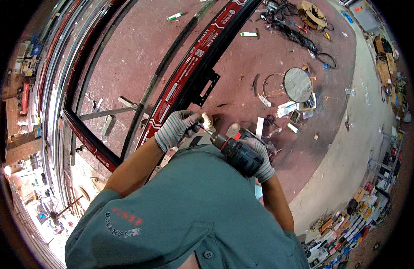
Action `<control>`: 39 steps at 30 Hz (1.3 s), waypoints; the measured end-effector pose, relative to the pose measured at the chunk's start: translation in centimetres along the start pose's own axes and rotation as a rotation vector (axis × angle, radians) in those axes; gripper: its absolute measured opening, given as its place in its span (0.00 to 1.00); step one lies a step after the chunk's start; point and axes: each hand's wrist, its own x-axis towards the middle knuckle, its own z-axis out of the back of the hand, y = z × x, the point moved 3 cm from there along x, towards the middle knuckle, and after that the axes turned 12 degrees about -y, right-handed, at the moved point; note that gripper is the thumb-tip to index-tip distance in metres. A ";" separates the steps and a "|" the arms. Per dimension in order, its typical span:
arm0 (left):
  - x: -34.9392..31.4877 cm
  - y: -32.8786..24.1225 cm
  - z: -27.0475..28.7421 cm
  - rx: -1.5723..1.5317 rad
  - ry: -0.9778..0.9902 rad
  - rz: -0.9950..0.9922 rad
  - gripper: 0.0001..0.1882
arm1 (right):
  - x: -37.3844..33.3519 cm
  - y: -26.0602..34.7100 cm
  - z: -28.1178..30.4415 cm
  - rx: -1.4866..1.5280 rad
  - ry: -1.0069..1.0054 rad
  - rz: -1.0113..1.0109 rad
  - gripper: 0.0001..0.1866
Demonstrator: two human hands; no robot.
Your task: The person uses a cordless drill to fasten screws into a red window frame, securing black brackets along its length. They repeatedly position the drill, drive screws, and reposition the frame to access different attachment points.
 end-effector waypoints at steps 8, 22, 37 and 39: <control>1.2 -2.5 0.1 -0.095 0.061 0.002 0.14 | 1.3 0.1 -1.0 0.019 -0.033 -0.054 0.17; 1.5 -5.8 -2.0 0.274 0.034 -0.007 0.13 | 1.6 -0.5 1.8 0.219 -0.097 -0.157 0.19; 2.3 -6.5 -1.1 0.152 0.096 0.126 0.18 | 4.0 1.0 0.9 0.061 -0.095 0.059 0.15; 2.3 -6.5 -1.2 0.081 0.097 0.108 0.23 | 4.4 0.7 0.9 -0.063 -0.061 0.082 0.16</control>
